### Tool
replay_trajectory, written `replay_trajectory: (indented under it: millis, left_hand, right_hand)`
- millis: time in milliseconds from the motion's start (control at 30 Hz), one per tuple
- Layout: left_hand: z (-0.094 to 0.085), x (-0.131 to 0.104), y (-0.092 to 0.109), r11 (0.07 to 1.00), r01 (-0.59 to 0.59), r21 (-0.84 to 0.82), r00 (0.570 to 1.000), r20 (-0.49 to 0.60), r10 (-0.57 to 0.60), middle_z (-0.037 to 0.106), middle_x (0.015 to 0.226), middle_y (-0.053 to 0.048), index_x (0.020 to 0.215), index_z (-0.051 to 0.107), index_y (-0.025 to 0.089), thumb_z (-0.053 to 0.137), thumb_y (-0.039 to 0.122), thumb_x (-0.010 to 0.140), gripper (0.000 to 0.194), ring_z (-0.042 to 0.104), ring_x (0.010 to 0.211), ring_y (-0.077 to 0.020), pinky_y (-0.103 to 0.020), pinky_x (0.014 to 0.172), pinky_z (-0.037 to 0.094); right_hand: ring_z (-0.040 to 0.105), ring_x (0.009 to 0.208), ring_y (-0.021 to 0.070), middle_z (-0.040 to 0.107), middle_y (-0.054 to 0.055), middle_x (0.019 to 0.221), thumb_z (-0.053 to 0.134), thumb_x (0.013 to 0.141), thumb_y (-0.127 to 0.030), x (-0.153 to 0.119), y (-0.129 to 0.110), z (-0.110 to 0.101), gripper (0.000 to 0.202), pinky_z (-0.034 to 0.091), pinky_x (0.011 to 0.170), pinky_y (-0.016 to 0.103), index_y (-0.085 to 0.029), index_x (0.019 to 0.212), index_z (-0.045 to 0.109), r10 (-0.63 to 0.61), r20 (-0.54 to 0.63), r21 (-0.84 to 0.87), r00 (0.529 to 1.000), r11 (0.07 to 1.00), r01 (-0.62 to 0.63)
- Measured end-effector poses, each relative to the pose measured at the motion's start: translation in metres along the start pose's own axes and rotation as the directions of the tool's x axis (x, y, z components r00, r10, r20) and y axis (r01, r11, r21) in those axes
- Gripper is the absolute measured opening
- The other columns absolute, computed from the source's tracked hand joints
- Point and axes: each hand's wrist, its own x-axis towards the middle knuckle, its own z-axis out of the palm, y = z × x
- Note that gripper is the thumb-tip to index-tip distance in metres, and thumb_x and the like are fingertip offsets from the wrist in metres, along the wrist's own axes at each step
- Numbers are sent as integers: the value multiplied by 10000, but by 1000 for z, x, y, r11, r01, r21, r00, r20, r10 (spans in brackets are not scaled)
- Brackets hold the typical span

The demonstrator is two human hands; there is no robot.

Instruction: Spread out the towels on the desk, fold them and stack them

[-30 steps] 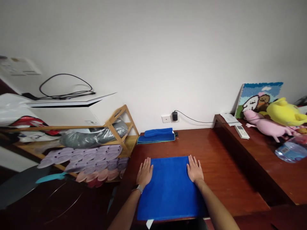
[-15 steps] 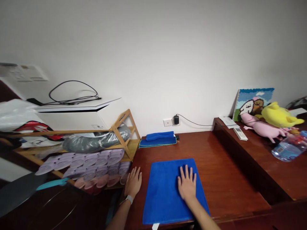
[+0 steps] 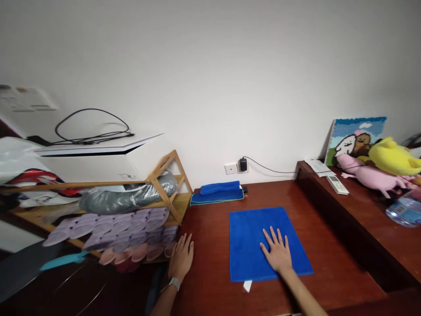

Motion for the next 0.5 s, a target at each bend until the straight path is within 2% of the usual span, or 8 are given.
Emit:
replay_trajectory:
  millis: [133, 333, 433, 500]
  left_hand:
    - [2, -1, -3, 999, -29, 15, 999, -25, 29, 612, 1508, -151, 1412, 645, 134, 328, 346, 1034, 536, 542, 1417, -290, -482, 1174, 443]
    - [1, -2, -7, 999, -48, 8, 997, -65, 48, 640, 1478, -124, 1398, 663, 205, 363, 346, 1022, 501, 567, 1386, -318, -527, 1148, 462]
    - [3, -2, -10, 999, -48, 19, 996, -74, 50, 647, 1470, -116, 1397, 666, 220, 372, 348, 1012, 501, 579, 1369, -328, -540, 1142, 468]
    - [5, -2, -11, 998, -50, 27, 996, -75, 52, 642, 1474, -121, 1402, 663, 213, 374, 355, 1011, 506, 574, 1375, -332, -537, 1138, 472]
  right_hand:
    - [151, 1613, 312, 217, -40, 1741, 327, 1012, -677, 62, 42, -4, 677, 94, 1288, 596, -433, 1640, 257, 13, 33, -39, 999, 999, -12]
    - [158, 1610, 303, 182, -10, 1754, 285, 1022, -642, 161, 119, -24, 674, 135, 1270, 580, -408, 1651, 217, 121, 107, -92, 987, 989, -112]
    - [145, 1613, 288, 174, -14, 1758, 266, 1025, -622, 181, 137, -32, 665, 136, 1269, 570, -405, 1651, 215, 159, 106, -125, 982, 981, -145]
    - [97, 1620, 304, 133, -30, 1766, 234, 1017, -656, 175, 132, -29, 682, 117, 1267, 600, -417, 1654, 196, 147, 25, -122, 989, 982, -143]
